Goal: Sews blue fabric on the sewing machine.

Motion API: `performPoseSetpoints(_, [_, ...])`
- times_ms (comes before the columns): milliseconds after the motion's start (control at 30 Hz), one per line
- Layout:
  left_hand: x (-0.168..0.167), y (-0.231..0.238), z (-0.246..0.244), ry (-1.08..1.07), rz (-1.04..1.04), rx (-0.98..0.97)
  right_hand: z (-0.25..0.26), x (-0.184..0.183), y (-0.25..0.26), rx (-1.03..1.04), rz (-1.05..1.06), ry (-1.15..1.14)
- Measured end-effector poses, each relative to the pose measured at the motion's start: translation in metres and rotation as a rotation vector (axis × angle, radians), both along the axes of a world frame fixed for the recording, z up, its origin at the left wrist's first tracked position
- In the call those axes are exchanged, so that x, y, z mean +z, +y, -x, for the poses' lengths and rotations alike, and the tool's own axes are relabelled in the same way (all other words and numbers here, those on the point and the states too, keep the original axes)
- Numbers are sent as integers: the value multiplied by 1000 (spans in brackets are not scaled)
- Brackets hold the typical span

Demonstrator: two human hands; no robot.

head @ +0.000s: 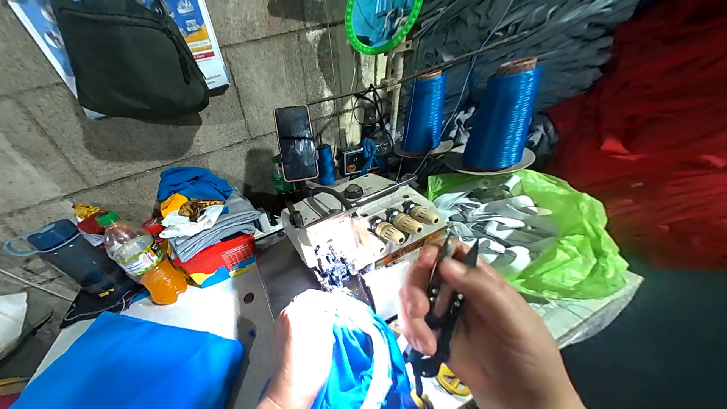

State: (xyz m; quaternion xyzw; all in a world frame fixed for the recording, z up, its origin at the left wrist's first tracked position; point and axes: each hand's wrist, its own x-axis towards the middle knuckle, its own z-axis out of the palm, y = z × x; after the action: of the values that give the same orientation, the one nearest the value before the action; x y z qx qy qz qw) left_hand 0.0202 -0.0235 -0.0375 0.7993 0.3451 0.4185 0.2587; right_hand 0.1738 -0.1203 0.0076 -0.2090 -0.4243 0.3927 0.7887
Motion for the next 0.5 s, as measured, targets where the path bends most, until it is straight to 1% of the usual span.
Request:
performPoseSetpoints(33, [0, -1, 0, 19, 0, 8, 3, -6, -3, -93, 69, -93])
performPoseSetpoints(133, [3, -3, -1, 49, 37, 37, 18, -32, -4, -332, 232, -467])
performPoseSetpoints(167, [2, -3, -1, 50, 33, 40, 22, -39, -1, -395, 272, -547])
performPoseSetpoints(200, [1, -3, -1, 48, 9, 43, 24, -43, 2, -415, 324, -585])
performPoseSetpoints(267, [-3, -4, -3, 36, -71, 58, 27, -41, 8, -370, 465, -586])
performPoseSetpoints(333, [-9, -6, -5, 45, -221, 96, 29, -36, 12, -306, 588, -575])
performPoseSetpoints(367, [-11, -7, -6, 56, -306, 124, 31, -35, 13, -311, 613, -583])
performPoseSetpoints(433, [-14, -9, -8, 76, -469, 174, 34, -39, 16, -427, 574, -666])
performPoseSetpoints(500, [-17, -12, -7, 81, -544, 190, 35, -39, 16, -495, 567, -725])
